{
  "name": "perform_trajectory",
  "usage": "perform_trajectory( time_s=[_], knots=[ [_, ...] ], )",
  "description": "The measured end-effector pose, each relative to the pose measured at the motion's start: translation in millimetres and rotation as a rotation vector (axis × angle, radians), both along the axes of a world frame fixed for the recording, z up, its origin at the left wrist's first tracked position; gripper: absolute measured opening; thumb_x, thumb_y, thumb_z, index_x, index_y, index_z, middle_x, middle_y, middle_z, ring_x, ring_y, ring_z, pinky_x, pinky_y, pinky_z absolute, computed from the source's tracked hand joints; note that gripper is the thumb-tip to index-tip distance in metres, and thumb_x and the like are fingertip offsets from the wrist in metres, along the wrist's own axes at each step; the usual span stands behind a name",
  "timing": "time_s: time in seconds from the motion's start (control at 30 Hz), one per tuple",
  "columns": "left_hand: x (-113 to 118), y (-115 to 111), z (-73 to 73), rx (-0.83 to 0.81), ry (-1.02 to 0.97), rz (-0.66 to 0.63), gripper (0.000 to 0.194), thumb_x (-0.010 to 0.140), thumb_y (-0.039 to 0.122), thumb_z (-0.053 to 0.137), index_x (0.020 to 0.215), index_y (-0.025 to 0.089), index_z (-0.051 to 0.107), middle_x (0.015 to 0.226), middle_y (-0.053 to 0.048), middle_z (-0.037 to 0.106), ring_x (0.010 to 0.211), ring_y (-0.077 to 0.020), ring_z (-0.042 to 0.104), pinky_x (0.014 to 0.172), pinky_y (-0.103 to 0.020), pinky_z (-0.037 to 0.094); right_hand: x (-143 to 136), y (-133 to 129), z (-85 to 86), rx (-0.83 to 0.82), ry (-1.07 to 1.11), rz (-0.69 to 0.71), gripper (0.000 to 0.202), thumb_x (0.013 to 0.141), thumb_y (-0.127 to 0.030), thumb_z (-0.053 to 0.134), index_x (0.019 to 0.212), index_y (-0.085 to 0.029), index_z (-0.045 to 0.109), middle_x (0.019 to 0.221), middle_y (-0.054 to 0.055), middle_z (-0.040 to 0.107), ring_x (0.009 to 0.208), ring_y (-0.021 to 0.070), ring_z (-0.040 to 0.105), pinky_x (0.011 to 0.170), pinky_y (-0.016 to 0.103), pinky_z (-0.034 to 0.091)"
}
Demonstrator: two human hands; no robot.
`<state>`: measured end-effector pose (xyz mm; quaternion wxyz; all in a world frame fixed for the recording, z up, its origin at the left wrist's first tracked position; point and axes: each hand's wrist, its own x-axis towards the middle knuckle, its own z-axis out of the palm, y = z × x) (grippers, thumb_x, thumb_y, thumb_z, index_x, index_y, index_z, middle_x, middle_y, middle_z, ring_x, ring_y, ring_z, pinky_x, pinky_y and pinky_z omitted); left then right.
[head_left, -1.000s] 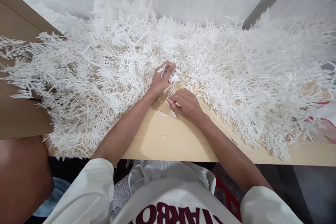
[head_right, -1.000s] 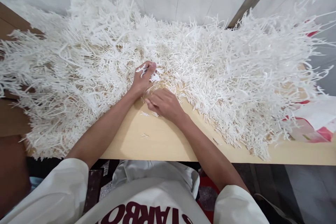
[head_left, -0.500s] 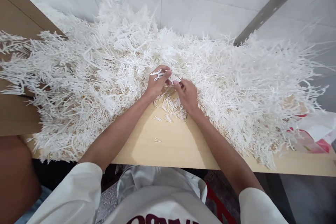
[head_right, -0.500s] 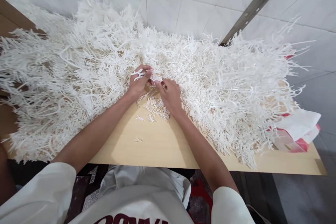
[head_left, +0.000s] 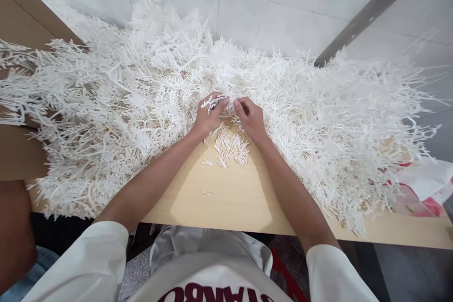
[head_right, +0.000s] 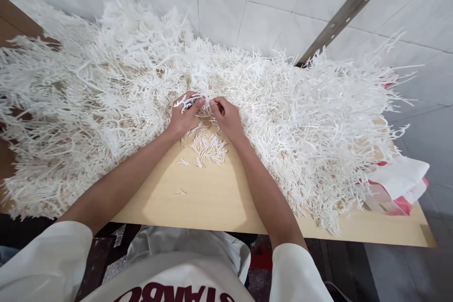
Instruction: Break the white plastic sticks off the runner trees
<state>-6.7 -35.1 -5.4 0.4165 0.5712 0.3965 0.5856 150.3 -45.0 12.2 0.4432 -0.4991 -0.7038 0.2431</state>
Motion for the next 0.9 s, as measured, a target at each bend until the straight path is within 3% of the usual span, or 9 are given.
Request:
perform_trajectory(
  time_s=[0.3,0.47,0.57,0.73,0.9],
  knots=[
    [2,-4,1.5,0.039,0.072,0.105,0.019,0.082,0.038,0.071,0.090,0.021,0.066,0.079,0.001,0.066,0.068,-0.0093,0.055,0.066,-0.023,0.047,-3,0,-5.4,0.052,-0.074,0.011,0.015,0.088,-0.035,0.057,0.081,-0.022,0.056,0.066,-0.006,0.053,0.059,0.0080,0.045,0.062,0.025,0.037],
    [2,-5,4.7,0.131,0.197,0.125,0.027,0.078,0.046,0.075,0.077,0.020,0.066,0.078,-0.001,0.065,0.072,-0.0118,0.058,0.069,-0.026,0.047,-2,0,-6.5,0.091,-0.088,-0.119,0.014,0.082,-0.026,0.058,0.074,-0.023,0.047,0.060,-0.008,0.044,0.056,0.0080,0.040,0.060,0.025,0.033],
    [2,-7,5.2,0.184,0.279,0.097,0.029,0.084,0.048,0.068,0.079,0.020,0.063,0.075,0.000,0.062,0.069,-0.0112,0.055,0.066,-0.026,0.045,-3,-4,-2.8,0.067,-0.113,-0.181,0.017,0.084,-0.027,0.055,0.074,-0.023,0.042,0.059,-0.008,0.041,0.055,0.0083,0.037,0.059,0.026,0.031],
    [3,-11,4.1,0.146,0.344,0.080,0.020,0.090,0.037,0.060,0.080,0.020,0.058,0.064,0.004,0.051,0.059,-0.0080,0.045,0.060,-0.024,0.037,-6,-7,1.0,0.066,-0.214,-0.068,0.016,0.088,-0.029,0.051,0.075,-0.023,0.044,0.060,-0.006,0.044,0.055,0.0089,0.037,0.058,0.026,0.029],
    [2,-10,3.8,0.068,0.305,0.034,0.027,0.087,0.036,0.064,0.070,0.020,0.050,0.059,0.006,0.045,0.055,-0.0066,0.042,0.055,-0.022,0.034,-5,-7,-2.2,0.188,-0.238,-0.030,0.019,0.080,-0.024,0.052,0.066,-0.022,0.039,0.057,-0.006,0.041,0.052,0.0076,0.034,0.057,0.025,0.030]
  ],
)
